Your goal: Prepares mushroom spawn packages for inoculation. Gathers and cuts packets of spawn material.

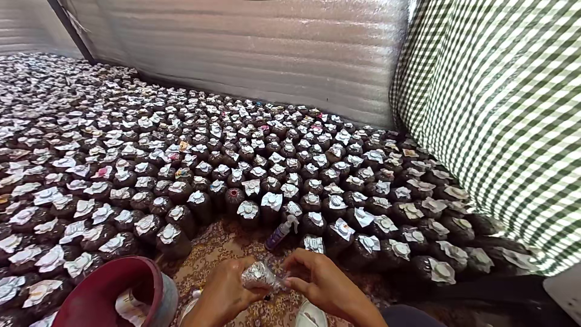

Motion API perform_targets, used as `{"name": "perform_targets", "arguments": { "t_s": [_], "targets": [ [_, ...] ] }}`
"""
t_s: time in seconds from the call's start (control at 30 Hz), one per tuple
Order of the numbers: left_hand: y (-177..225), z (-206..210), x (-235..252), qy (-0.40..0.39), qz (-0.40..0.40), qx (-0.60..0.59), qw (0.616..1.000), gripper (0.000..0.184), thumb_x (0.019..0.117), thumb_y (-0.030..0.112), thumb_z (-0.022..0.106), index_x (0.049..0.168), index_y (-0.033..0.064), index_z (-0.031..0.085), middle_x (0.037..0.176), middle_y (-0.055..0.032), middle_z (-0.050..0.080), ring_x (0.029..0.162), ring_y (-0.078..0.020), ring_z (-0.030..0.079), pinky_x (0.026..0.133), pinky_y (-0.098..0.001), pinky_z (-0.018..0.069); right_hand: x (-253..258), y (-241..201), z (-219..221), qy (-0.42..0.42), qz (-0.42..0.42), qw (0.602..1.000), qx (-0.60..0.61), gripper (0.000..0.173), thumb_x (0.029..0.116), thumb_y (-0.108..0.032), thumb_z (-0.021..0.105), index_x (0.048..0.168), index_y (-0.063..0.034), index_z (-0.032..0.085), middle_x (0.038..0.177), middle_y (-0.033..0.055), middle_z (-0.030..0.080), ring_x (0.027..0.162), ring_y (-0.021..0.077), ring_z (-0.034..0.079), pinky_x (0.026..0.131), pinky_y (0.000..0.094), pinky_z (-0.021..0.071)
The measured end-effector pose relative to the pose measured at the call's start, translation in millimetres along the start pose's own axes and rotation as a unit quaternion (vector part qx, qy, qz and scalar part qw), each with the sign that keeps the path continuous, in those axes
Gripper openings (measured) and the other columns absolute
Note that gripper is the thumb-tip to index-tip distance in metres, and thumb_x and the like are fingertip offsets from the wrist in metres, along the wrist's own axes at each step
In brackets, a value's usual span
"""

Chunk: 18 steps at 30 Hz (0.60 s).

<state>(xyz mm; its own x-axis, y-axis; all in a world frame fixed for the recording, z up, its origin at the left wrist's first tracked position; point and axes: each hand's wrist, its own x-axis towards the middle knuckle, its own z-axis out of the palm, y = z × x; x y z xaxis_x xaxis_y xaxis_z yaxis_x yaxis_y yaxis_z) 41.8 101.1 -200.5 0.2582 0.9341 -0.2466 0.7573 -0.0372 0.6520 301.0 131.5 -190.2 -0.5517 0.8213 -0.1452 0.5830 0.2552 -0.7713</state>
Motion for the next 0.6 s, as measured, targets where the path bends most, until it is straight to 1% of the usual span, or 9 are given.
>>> {"name": "perform_targets", "arguments": {
  "t_s": [0.03, 0.07, 0.17, 0.23, 0.3, 0.37, 0.5, 0.57, 0.6],
  "targets": [
    [1, 0, 0, -0.003, -0.003, 0.018, 1.000, 0.048, 0.0771, 0.053, 0.083, 0.109, 0.0179, 0.073, 0.096, -0.0036, 0.075, 0.092, -0.0227, 0.072, 0.084, -0.0540, 0.0571, 1, 0, 4, 0.037, -0.022, 0.999, 0.024, 0.031, 0.0951, -0.033, 0.072, 0.118, -0.0110, 0.072, 0.112, 0.0028, 0.072, 0.101, 0.0136, 0.069, 0.093, 0.0363, 0.0588],
    [4, 0, 0, -0.006, -0.009, 0.032, 0.999, 0.047, 0.0777, 0.052, 0.083, 0.108, 0.0169, 0.073, 0.096, -0.0056, 0.074, 0.092, -0.0255, 0.071, 0.083, -0.0559, 0.0562, 3, -1, 10, 0.070, -0.049, 0.995, 0.050, 0.029, 0.0960, -0.030, 0.071, 0.118, -0.0105, 0.073, 0.112, 0.0021, 0.072, 0.101, 0.0111, 0.070, 0.093, 0.0323, 0.0594],
    [14, -1, -3, -0.011, -0.025, 0.062, 0.998, 0.046, 0.0803, 0.049, 0.081, 0.111, 0.0160, 0.073, 0.098, -0.0078, 0.074, 0.094, -0.0288, 0.071, 0.083, -0.0570, 0.0553, 7, -8, 31, 0.097, -0.091, 0.987, 0.085, 0.025, 0.0957, -0.025, 0.072, 0.115, -0.0098, 0.075, 0.108, 0.0017, 0.073, 0.100, 0.0086, 0.070, 0.091, 0.0284, 0.0594],
    [18, 1, -4, 0.003, -0.016, 0.082, 0.996, 0.043, 0.0816, 0.046, 0.080, 0.110, 0.0152, 0.073, 0.098, -0.0087, 0.074, 0.093, -0.0305, 0.071, 0.081, -0.0578, 0.0550, 7, -10, 41, 0.123, -0.084, 0.985, 0.091, 0.021, 0.0927, -0.025, 0.075, 0.108, -0.0107, 0.077, 0.102, -0.0001, 0.073, 0.095, 0.0068, 0.070, 0.088, 0.0265, 0.0603],
    [18, 1, -4, 0.013, -0.016, 0.098, 0.995, 0.041, 0.0812, 0.043, 0.081, 0.112, 0.0168, 0.073, 0.099, -0.0079, 0.074, 0.094, -0.0302, 0.071, 0.080, -0.0575, 0.0554, 8, -11, 46, 0.159, -0.071, 0.980, 0.101, 0.016, 0.0871, -0.023, 0.080, 0.097, -0.0106, 0.077, 0.093, -0.0018, 0.072, 0.086, 0.0060, 0.069, 0.080, 0.0259, 0.0606],
    [19, -1, -5, 0.006, -0.015, 0.106, 0.994, 0.039, 0.0809, 0.040, 0.081, 0.111, 0.0158, 0.073, 0.099, -0.0089, 0.074, 0.094, -0.0312, 0.071, 0.079, -0.0578, 0.0547, 7, -13, 46, 0.140, -0.057, 0.979, 0.136, 0.017, 0.0850, -0.022, 0.081, 0.094, -0.0092, 0.075, 0.091, -0.0015, 0.072, 0.084, 0.0070, 0.069, 0.078, 0.0272, 0.0605],
    [19, -2, -9, 0.006, 0.033, 0.118, 0.992, 0.036, 0.0793, 0.031, 0.082, 0.110, 0.0146, 0.074, 0.100, -0.0091, 0.075, 0.093, -0.0323, 0.072, 0.078, -0.0585, 0.0550, 8, -9, 37, 0.019, -0.009, 0.955, 0.295, 0.020, 0.0912, -0.022, 0.078, 0.098, -0.0048, 0.072, 0.088, 0.0015, 0.072, 0.079, 0.0086, 0.068, 0.073, 0.0266, 0.0584],
    [20, -3, -9, -0.004, 0.047, 0.115, 0.992, 0.037, 0.0785, 0.030, 0.083, 0.111, 0.0139, 0.073, 0.100, -0.0100, 0.075, 0.094, -0.0335, 0.071, 0.078, -0.0599, 0.0546, 8, -7, 39, 0.014, -0.018, 0.945, 0.325, 0.017, 0.0935, -0.020, 0.075, 0.096, -0.0039, 0.069, 0.085, 0.0013, 0.069, 0.077, 0.0081, 0.066, 0.072, 0.0258, 0.0564],
    [20, -4, -8, -0.019, 0.039, 0.100, 0.994, 0.039, 0.0791, 0.031, 0.083, 0.113, 0.0138, 0.073, 0.101, -0.0107, 0.074, 0.095, -0.0337, 0.071, 0.080, -0.0601, 0.0545, 8, -7, 41, 0.032, -0.049, 0.948, 0.313, 0.017, 0.0951, -0.020, 0.072, 0.096, -0.0036, 0.068, 0.087, 0.0017, 0.067, 0.079, 0.0085, 0.065, 0.073, 0.0262, 0.0562]
  ]
}}
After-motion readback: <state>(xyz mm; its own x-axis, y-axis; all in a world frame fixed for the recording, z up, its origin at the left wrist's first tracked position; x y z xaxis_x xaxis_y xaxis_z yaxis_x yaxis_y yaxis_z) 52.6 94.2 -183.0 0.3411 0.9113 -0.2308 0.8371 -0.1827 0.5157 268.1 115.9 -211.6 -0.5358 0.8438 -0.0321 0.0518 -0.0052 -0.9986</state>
